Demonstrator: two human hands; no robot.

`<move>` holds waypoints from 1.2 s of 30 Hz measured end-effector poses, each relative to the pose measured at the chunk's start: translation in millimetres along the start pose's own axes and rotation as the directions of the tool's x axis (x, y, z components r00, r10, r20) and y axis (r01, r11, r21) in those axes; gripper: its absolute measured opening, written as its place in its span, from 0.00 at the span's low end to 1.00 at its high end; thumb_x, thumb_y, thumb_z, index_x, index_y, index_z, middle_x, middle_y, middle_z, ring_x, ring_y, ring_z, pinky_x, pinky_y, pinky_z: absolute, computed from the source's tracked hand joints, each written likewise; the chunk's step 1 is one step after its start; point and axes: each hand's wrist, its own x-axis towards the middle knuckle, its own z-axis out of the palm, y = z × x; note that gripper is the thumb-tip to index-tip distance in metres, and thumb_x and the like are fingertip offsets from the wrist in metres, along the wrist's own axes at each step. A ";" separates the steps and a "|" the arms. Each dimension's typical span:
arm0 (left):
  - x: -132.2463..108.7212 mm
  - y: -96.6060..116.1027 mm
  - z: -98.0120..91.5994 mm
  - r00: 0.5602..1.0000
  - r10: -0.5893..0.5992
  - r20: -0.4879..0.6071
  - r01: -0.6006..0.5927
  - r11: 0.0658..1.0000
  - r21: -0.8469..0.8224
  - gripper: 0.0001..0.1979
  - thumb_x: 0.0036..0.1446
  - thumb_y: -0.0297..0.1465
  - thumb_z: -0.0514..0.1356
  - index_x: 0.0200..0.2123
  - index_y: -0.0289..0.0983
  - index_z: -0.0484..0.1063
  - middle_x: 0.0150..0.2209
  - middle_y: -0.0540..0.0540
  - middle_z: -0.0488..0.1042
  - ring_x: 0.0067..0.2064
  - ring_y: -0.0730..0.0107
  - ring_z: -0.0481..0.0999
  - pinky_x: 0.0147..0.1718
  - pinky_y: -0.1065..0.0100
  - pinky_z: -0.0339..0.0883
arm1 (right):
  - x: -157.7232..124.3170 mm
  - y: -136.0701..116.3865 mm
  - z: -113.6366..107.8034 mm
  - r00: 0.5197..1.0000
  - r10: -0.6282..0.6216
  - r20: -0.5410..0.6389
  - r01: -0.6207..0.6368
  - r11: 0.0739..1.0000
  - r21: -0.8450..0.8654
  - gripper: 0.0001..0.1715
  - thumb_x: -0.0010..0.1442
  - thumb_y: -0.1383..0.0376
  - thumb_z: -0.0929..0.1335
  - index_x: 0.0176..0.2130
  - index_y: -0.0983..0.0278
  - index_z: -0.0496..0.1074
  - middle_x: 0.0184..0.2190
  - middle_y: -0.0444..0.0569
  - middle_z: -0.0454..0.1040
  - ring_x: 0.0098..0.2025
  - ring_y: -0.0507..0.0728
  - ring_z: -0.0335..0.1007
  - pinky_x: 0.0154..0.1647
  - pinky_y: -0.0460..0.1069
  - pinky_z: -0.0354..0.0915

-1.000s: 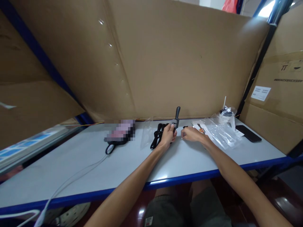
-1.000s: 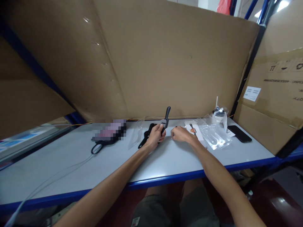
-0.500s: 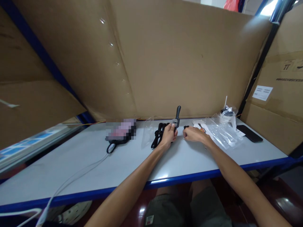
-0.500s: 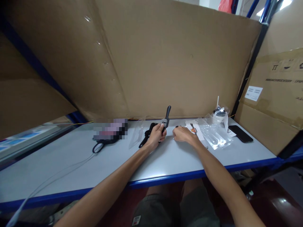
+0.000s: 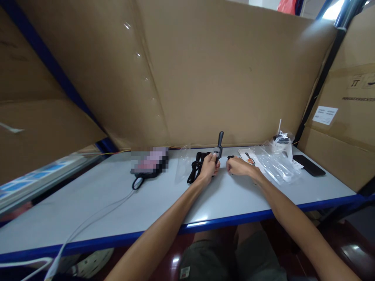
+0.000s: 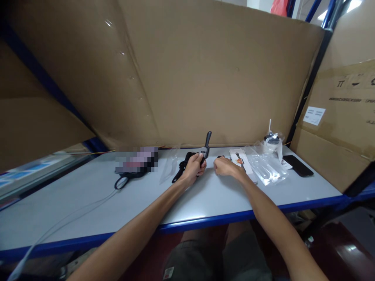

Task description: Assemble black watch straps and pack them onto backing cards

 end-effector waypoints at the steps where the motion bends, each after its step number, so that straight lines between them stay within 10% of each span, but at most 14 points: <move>1: 0.0 0.2 0.2 1.000 -0.005 -0.007 0.005 1.000 0.005 0.17 0.66 0.43 0.55 0.30 0.41 0.54 0.17 0.58 0.58 0.14 0.81 0.50 0.15 0.77 0.39 | 0.5 -0.2 -0.8 1.000 0.001 0.012 -0.001 1.000 -0.002 0.09 0.54 0.73 0.70 0.35 0.65 0.80 0.39 0.51 0.82 0.41 0.56 0.76 0.38 0.45 0.62; 10: -1.7 2.1 1.4 1.000 -0.015 -0.010 0.015 1.000 -0.005 0.16 0.66 0.41 0.55 0.30 0.41 0.54 0.17 0.59 0.57 0.15 0.81 0.49 0.15 0.77 0.39 | -4.5 0.4 -11.4 0.986 0.135 0.099 -0.146 0.983 0.109 0.11 0.54 0.67 0.75 0.40 0.66 0.80 0.32 0.49 0.81 0.27 0.52 0.73 0.28 0.44 0.60; 17: -2.3 6.4 -0.6 0.998 -0.047 -0.036 0.045 0.998 -0.051 0.14 0.68 0.38 0.53 0.30 0.41 0.55 0.18 0.58 0.57 0.15 0.81 0.50 0.14 0.77 0.40 | -5.8 24.5 -25.8 0.875 0.315 -0.367 -0.296 0.949 0.107 0.10 0.63 0.66 0.68 0.41 0.62 0.81 0.42 0.51 0.83 0.46 0.58 0.77 0.38 0.45 0.61; 24: -4.1 7.7 -0.8 0.997 -0.073 -0.018 0.072 0.994 -0.083 0.15 0.67 0.38 0.54 0.29 0.40 0.56 0.18 0.57 0.57 0.16 0.82 0.49 0.15 0.77 0.39 | -1.9 24.7 -10.0 0.968 0.226 -0.113 -0.231 0.972 -0.043 0.17 0.57 0.59 0.75 0.46 0.62 0.80 0.48 0.54 0.81 0.51 0.61 0.75 0.39 0.46 0.61; 36: -4.4 7.7 -0.4 0.997 -0.077 0.002 0.077 0.994 -0.078 0.15 0.65 0.38 0.56 0.30 0.41 0.55 0.18 0.58 0.57 0.16 0.81 0.50 0.15 0.77 0.39 | 11.4 39.5 -0.4 0.928 0.305 -0.214 -0.261 0.942 0.213 0.17 0.51 0.66 0.77 0.42 0.65 0.77 0.38 0.48 0.79 0.40 0.54 0.73 0.31 0.43 0.57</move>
